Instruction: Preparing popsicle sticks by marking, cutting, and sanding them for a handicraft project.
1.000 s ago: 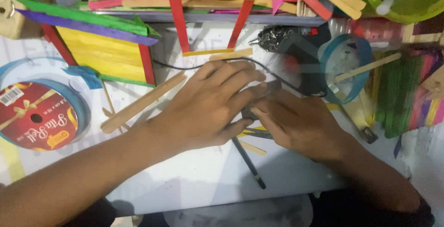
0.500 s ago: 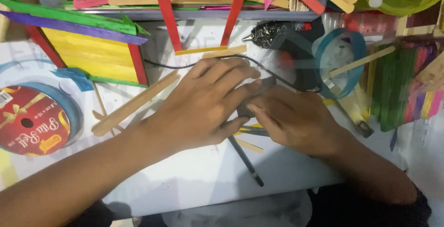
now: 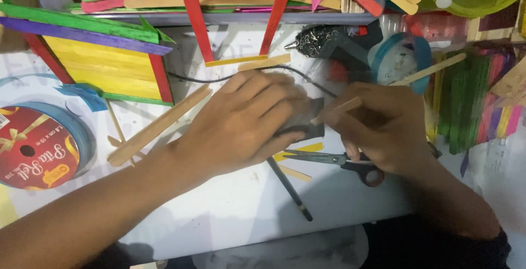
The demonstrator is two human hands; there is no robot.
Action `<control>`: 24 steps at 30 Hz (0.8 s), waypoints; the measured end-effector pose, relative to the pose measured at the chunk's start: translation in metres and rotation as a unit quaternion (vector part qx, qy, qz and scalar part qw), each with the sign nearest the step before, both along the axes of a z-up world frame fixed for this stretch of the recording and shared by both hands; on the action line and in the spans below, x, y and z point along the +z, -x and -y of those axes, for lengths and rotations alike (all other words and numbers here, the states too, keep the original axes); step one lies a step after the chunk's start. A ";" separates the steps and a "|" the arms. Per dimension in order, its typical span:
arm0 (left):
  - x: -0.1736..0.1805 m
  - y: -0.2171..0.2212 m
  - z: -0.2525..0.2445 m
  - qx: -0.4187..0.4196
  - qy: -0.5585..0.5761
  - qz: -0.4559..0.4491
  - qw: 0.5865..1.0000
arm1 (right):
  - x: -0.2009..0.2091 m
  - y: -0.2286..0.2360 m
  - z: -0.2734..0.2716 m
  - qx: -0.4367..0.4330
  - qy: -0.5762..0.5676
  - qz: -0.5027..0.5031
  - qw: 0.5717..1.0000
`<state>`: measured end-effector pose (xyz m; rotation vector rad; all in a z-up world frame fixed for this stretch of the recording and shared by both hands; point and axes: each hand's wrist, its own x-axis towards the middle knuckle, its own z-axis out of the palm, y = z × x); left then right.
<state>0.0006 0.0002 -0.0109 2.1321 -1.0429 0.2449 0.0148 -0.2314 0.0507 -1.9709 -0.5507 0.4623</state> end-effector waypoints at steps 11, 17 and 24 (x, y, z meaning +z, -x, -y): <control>0.007 0.000 0.004 -0.048 0.202 -0.023 0.978 | 0.014 0.012 -0.007 -0.034 0.028 -0.077 0.996; 0.011 0.001 0.001 -0.063 0.197 -0.093 0.974 | 0.012 0.013 -0.001 -0.032 0.038 -0.024 0.998; 0.009 0.003 0.004 -0.017 0.214 -0.105 0.971 | 0.004 0.013 -0.004 -0.033 0.000 0.027 0.999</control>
